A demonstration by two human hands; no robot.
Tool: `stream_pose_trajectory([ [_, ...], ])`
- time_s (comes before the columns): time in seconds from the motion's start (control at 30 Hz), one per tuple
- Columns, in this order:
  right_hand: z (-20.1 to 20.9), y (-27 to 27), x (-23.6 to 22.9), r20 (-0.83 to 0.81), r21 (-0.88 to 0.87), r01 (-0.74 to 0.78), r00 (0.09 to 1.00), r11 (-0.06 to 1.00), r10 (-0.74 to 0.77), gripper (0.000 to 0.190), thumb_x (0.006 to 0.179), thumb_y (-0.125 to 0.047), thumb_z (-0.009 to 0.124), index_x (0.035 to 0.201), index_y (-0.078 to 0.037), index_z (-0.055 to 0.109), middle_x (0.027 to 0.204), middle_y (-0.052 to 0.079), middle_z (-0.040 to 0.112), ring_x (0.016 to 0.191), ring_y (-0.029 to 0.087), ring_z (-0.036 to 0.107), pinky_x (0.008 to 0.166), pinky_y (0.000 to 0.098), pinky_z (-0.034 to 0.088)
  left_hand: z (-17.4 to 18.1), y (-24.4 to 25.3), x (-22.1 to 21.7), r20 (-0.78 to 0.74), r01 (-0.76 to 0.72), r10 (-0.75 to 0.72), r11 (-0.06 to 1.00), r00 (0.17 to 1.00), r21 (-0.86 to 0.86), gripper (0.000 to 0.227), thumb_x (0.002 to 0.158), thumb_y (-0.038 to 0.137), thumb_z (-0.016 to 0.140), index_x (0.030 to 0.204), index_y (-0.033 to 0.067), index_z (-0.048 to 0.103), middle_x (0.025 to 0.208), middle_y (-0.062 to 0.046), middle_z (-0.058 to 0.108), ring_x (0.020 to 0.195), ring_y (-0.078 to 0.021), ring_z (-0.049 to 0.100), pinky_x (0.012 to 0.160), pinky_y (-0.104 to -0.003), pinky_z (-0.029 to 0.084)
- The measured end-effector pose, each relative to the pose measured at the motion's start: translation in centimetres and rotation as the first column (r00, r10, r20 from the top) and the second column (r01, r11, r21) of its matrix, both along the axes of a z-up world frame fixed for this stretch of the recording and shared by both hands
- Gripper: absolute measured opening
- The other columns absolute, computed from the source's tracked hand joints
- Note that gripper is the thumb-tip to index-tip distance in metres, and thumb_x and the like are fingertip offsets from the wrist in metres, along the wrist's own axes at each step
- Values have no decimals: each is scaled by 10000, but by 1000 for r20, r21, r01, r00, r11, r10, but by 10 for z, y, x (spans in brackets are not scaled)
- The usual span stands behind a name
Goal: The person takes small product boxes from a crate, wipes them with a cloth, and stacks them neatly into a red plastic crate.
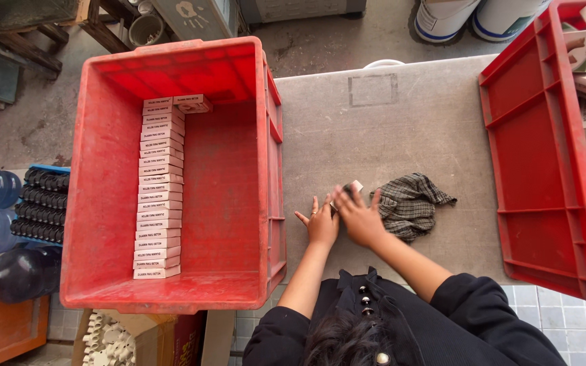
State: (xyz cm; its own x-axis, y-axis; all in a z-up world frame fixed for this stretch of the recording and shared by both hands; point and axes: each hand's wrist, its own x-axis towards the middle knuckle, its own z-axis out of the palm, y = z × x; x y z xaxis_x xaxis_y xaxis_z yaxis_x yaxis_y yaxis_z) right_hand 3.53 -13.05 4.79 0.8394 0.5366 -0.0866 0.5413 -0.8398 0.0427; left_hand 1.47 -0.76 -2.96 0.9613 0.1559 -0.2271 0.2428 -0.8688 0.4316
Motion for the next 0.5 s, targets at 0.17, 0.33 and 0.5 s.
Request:
stream_pose_trajectory([
  [0.17,-8,-24,2,-23,3,-63,998,998,63,885,700,-108,524,1524,-283,255,1603,-89,212,1484,309,122,1027,794,13,31,-1,0,-9,17,-18,1000,1000,-11,496,935,368,507,1401,201,476,1308,-23,626,1453,-239,305,1036,-792,-16],
  [0.33,-17,-18,9,-92,-43,124,988,991,-127,1005,657,-211,610,1559,-199,165,1647,3,82,1486,391,24,998,837,34,43,-2,1,-48,11,-14,999,999,-52,522,966,454,481,1412,184,456,1317,-60,617,1457,-242,294,1036,-787,-30],
  [0.5,2,-11,22,-115,-7,-229,967,973,227,946,653,-28,521,1543,-198,249,1581,-7,288,1480,224,172,1128,646,66,51,1,6,-134,-6,-3,998,991,-65,428,957,340,468,1348,174,519,1364,-40,587,1455,-203,303,1050,-780,-38],
])
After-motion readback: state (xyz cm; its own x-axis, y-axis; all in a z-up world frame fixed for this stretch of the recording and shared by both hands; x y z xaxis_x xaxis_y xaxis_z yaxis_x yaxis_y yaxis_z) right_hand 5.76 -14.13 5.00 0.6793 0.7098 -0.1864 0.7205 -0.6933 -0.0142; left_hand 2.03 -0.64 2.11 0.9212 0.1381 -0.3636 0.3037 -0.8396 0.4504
